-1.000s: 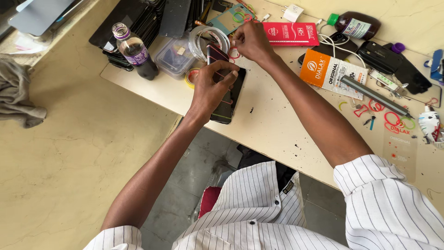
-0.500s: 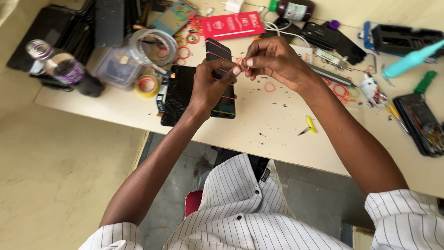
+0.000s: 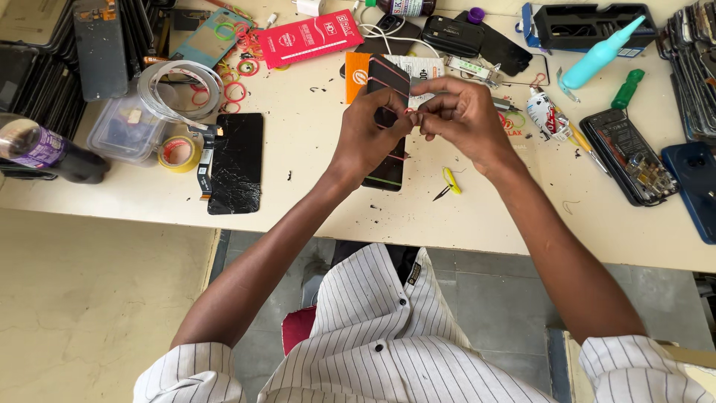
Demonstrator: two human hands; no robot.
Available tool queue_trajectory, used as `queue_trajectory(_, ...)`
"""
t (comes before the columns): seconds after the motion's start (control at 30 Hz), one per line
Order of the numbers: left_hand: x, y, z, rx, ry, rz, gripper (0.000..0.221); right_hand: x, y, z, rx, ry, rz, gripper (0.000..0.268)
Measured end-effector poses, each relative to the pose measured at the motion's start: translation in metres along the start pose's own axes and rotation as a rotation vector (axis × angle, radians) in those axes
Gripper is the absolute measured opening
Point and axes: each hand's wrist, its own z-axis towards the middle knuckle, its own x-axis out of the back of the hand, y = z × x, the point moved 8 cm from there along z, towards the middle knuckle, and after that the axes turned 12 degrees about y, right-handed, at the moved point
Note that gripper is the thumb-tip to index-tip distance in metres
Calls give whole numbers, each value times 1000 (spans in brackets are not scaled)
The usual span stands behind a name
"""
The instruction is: The person applies adhesive to a phone frame, attaches the back panel, and then applies several elastic bands around the device to secure the bond.
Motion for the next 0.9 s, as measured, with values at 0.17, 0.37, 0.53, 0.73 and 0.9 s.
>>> queue_trajectory(0.17,-7,-10,2,183,-53,48,21,5,-4,-25,65,69,-140,14)
queue_trajectory(0.37,-1,-22,0,369,-81,-86,24,31,-71,-61,-19,-90,758,14)
queue_trajectory(0.53,-19,2,-24,538,-137,-402,24,14,-51,-48,46,94,356,35)
queue_trajectory(0.73,7,17,-30,488,-55,-597,80,59,-48,-17,225,320,246,34)
queue_trajectory(0.9,-5,6,-38,500,-163,-433,50,23,-35,-23,212,116,224,50)
